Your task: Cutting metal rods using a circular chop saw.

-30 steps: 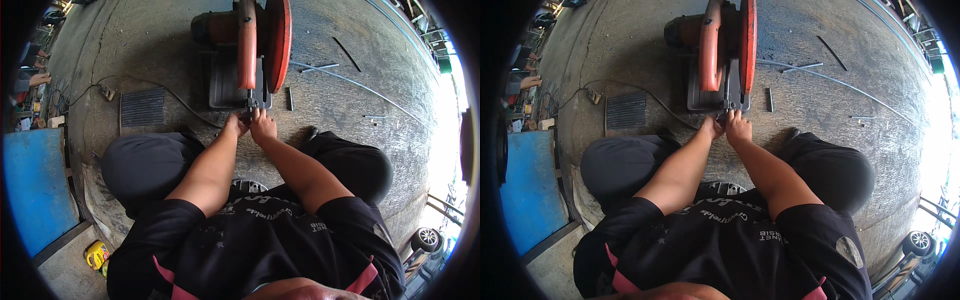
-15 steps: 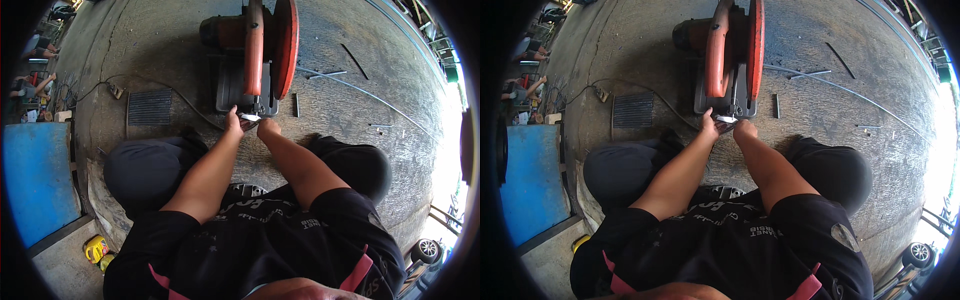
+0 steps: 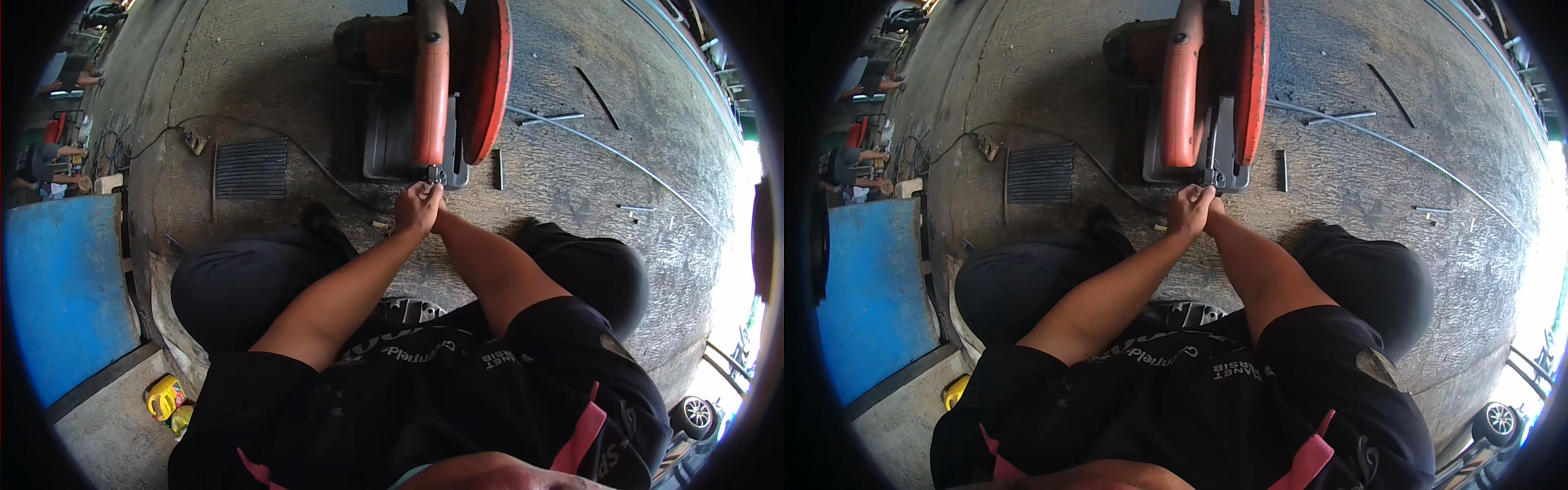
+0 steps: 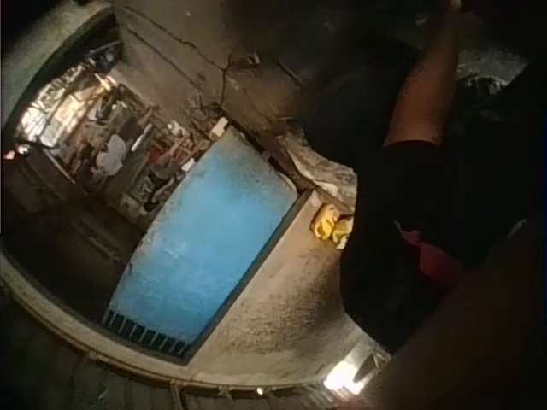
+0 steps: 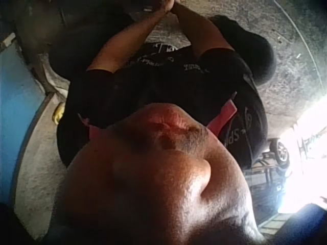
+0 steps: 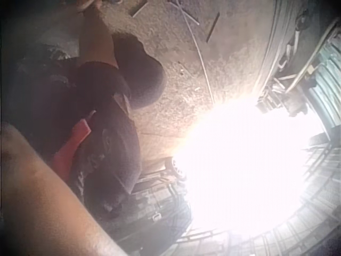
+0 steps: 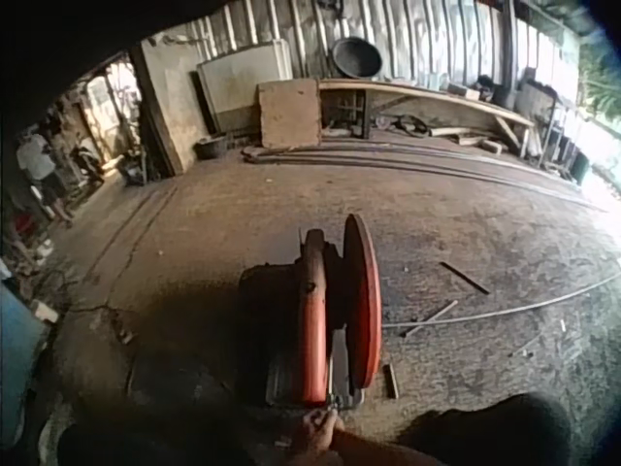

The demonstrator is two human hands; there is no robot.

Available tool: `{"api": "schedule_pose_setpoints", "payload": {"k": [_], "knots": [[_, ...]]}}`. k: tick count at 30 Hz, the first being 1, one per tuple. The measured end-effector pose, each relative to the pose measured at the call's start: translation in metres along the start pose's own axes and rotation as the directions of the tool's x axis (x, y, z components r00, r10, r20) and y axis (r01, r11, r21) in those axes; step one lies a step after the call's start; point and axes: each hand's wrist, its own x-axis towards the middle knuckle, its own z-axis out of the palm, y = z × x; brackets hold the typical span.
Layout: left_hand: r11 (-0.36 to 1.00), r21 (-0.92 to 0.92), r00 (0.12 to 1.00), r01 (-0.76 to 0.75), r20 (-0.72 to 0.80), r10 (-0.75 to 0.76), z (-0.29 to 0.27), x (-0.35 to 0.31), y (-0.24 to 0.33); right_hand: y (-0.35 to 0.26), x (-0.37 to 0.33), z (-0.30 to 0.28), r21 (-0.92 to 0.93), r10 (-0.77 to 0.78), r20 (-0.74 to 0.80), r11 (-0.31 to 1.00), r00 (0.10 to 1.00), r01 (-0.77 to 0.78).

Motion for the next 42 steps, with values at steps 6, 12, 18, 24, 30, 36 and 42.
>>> {"api": "schedule_pose_setpoints", "payload": {"k": [6, 12, 18, 24, 30, 36, 42], "knots": [[0.938, -0.222, 0.964, 0.266, 0.073, -0.256, -0.017, 0.034, -0.072, -0.093, -0.043, -0.048, -0.436, 0.153, 0.324, 0.9, 0.934, 0.003], [0.076, -0.48, 0.397, 0.874, 0.615, -0.682, 0.018, 0.035, -0.116, -0.101, -0.055, -0.105, -0.615, 0.222, 0.311, 0.788, 0.924, 0.018], [-0.089, -0.641, 0.603, 0.762, 0.753, -0.265, 0.056, 0.046, -0.066, -0.107, -0.059, -0.12, -0.711, -0.122, 0.162, 0.674, 0.979, 0.201], [-0.115, -0.809, 0.744, 0.577, 0.579, -0.333, 0.057, 0.072, -0.135, -0.178, -0.099, -0.089, -0.325, 0.274, -0.227, 0.884, 0.935, -0.338], [-0.387, -0.776, 0.633, 0.498, 0.631, -0.448, 0.084, 0.061, -0.118, -0.142, -0.096, -0.103, -0.335, 0.265, -0.182, 0.889, 0.947, -0.313], [-0.143, -0.947, 0.768, 0.287, 0.317, -0.557, 0.089, 0.065, -0.107, -0.102, -0.088, -0.093, -0.143, 0.129, -0.11, 0.979, 0.986, -0.144], [-0.003, -0.816, 0.633, 0.578, 0.45, -0.63, 0.062, 0.062, -0.102, -0.107, -0.084, -0.098, -0.115, 0.089, -0.051, 0.989, 0.995, -0.094]]}}
